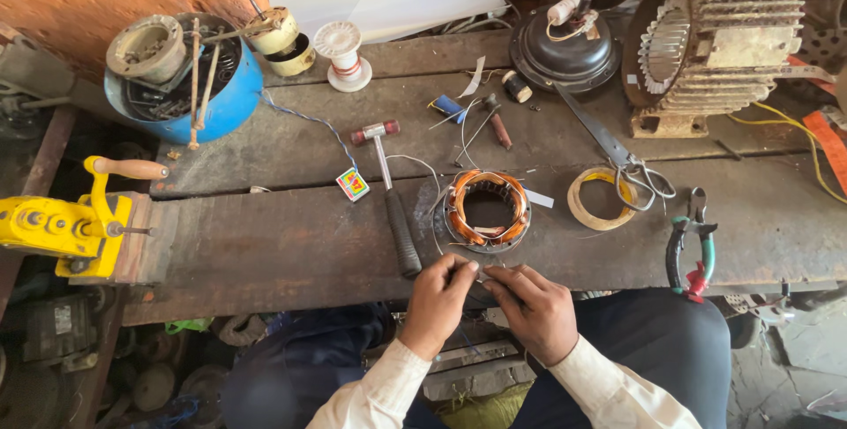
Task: The person sits at a workbench and repairs a copper-wound electrical coil. They use pliers to strip insulation from wires, twist the wire ends together, and wrap the connections with white insulating tape. The person also uses a hammer to tap the coil assembly and handles various tools and components on the cluttered workbench.
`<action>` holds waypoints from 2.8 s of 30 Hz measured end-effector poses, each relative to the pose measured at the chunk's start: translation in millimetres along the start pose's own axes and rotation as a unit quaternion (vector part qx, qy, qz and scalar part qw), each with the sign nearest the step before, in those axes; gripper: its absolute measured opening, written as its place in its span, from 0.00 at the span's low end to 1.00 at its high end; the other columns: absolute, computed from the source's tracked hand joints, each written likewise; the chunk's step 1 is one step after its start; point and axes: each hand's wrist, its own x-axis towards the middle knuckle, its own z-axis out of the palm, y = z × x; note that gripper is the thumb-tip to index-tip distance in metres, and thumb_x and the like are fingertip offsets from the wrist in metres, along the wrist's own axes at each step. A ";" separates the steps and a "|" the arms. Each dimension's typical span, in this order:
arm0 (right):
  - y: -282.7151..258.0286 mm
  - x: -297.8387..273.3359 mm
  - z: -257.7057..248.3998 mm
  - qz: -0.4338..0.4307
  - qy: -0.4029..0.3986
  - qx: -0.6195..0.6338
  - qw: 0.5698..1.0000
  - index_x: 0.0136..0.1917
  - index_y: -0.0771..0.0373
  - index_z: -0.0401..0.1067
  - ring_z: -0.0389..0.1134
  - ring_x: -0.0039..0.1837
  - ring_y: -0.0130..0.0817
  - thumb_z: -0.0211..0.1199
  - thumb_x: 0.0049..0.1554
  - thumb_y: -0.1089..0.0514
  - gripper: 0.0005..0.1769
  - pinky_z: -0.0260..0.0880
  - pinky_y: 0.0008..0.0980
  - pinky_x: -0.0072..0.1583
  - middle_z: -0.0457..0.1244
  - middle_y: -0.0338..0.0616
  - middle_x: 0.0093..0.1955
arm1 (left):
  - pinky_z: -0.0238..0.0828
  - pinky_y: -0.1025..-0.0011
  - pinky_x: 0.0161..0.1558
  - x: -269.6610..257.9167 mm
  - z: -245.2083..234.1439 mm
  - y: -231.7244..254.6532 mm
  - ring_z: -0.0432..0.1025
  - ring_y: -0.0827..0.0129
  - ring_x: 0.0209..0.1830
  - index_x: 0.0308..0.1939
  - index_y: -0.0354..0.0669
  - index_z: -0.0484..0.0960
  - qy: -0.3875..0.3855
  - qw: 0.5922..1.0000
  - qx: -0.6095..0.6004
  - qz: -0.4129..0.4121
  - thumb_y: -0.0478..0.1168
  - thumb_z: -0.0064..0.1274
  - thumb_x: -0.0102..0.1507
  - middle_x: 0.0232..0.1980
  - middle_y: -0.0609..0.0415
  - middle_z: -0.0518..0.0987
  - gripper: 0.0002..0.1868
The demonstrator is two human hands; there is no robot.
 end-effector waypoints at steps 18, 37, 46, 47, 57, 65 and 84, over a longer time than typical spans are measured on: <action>7.2 -8.4 3.7 0.037 -0.023 0.039 0.998 0.57 0.63 0.76 0.74 0.38 0.34 0.69 0.54 0.60 0.17 0.72 0.31 0.38 0.71 0.46 0.43 | 0.58 0.77 0.29 0.1 16.1 -14.5 0.62 0.80 0.26 0.38 0.39 0.78 0.047 0.973 -0.209 -0.081 0.41 0.52 0.69 0.29 0.63 0.70 0.09; 5.0 -17.4 14.0 0.202 -0.158 0.123 0.959 0.50 0.66 0.75 0.66 0.28 0.32 0.64 0.59 0.58 0.09 0.64 0.30 0.32 0.67 0.49 0.34 | 0.78 0.62 0.52 5.2 10.0 8.7 0.80 0.62 0.42 0.45 0.40 0.73 0.045 0.878 -0.468 -0.089 0.43 0.44 0.70 0.43 0.46 0.83 0.10; 17.5 -38.2 -6.8 0.390 -0.288 0.406 0.775 0.57 0.70 0.76 0.51 0.24 0.18 0.52 0.65 0.56 0.18 0.49 0.20 0.28 0.63 0.37 0.30 | 0.53 0.78 0.26 21.6 7.5 -12.6 0.57 0.81 0.23 0.40 0.46 0.70 0.050 0.854 -0.499 -0.139 0.40 0.45 0.72 0.28 0.62 0.66 0.06; 16.7 -46.5 -7.9 0.410 -0.279 0.423 0.758 0.57 0.70 0.76 0.51 0.23 0.18 0.51 0.65 0.56 0.18 0.49 0.20 0.28 0.62 0.36 0.30 | 0.51 0.79 0.25 20.9 6.7 -12.2 0.56 0.81 0.23 0.40 0.46 0.70 0.049 0.857 -0.493 -0.139 0.40 0.45 0.72 0.28 0.63 0.66 0.06; 30.5 -89.3 -0.4 0.403 -0.276 0.425 0.762 0.55 0.72 0.75 0.56 0.25 0.21 0.55 0.66 0.55 0.17 0.55 0.22 0.29 0.67 0.44 0.34 | 0.53 0.78 0.25 20.4 12.1 -12.8 0.57 0.81 0.24 0.42 0.45 0.69 0.064 0.890 -0.427 -0.145 0.40 0.46 0.71 0.29 0.61 0.67 0.05; 3.6 -69.6 -0.6 0.227 -0.159 0.017 0.961 0.60 0.61 0.75 0.68 0.33 0.29 0.65 0.56 0.57 0.18 0.68 0.29 0.38 0.72 0.44 0.43 | 0.79 0.71 0.39 0.5 0.0 -2.2 0.82 0.69 0.34 0.43 0.37 0.79 0.027 0.999 -0.005 0.031 0.41 0.53 0.68 0.37 0.49 0.87 0.09; 72.7 86.8 -95.8 -0.031 0.283 -0.089 0.954 0.58 0.72 0.74 0.72 0.48 0.28 0.58 0.69 0.72 0.06 0.73 0.25 0.48 0.69 0.47 0.53 | 0.73 0.58 0.35 5.2 -53.0 29.2 0.77 0.54 0.34 0.34 0.45 0.82 0.121 0.845 0.503 0.134 0.42 0.61 0.59 0.34 0.52 0.82 0.06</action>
